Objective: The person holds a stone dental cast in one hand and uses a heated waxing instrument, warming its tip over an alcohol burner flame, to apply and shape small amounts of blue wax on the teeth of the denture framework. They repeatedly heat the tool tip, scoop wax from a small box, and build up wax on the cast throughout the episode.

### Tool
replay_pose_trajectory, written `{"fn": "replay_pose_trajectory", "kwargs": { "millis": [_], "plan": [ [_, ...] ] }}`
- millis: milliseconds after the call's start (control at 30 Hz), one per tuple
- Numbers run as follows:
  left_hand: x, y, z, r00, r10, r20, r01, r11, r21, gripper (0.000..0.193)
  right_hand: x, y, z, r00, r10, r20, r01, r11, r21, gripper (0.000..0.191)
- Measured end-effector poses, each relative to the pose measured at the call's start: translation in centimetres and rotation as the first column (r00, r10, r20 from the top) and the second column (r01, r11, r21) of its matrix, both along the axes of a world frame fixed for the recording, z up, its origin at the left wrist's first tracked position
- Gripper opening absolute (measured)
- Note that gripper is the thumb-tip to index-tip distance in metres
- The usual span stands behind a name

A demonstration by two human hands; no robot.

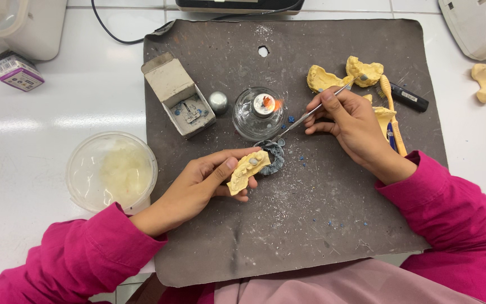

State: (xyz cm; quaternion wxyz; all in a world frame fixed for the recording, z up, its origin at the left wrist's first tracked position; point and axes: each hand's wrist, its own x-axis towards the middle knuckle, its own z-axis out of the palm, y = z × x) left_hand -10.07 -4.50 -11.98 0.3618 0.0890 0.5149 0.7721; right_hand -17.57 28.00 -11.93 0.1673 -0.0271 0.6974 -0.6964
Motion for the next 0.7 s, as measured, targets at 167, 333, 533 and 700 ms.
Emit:
{"fn": "replay_pose_trajectory", "kwargs": {
  "millis": [167, 333, 533, 700],
  "plan": [
    [0.0, -0.1, 0.2, 1.000, 0.000, 0.024, 0.001, 1.000, -0.012, 0.057, 0.1, -0.2, 0.2, 0.999, -0.035, 0.013, 0.036, 0.999, -0.036, 0.036],
    [0.0, -0.1, 0.2, 0.999, -0.007, 0.051, 0.007, 1.000, -0.001, 0.057, 0.2, -0.4, 0.4, 0.998, -0.055, 0.007, 0.055, 0.997, -0.060, 0.034],
    [-0.1, -0.1, 0.2, 0.999, -0.023, 0.029, 0.023, 1.000, 0.010, 0.057, 0.2, -0.7, 0.6, 0.998, -0.054, 0.018, 0.055, 0.996, -0.073, 0.036],
    [-0.2, -0.2, 0.3, 0.998, -0.030, 0.056, 0.030, 1.000, -0.005, 0.052, 0.2, -1.2, 1.1, 0.999, -0.051, 0.005, 0.051, 0.995, -0.084, 0.036]
  ]
}}
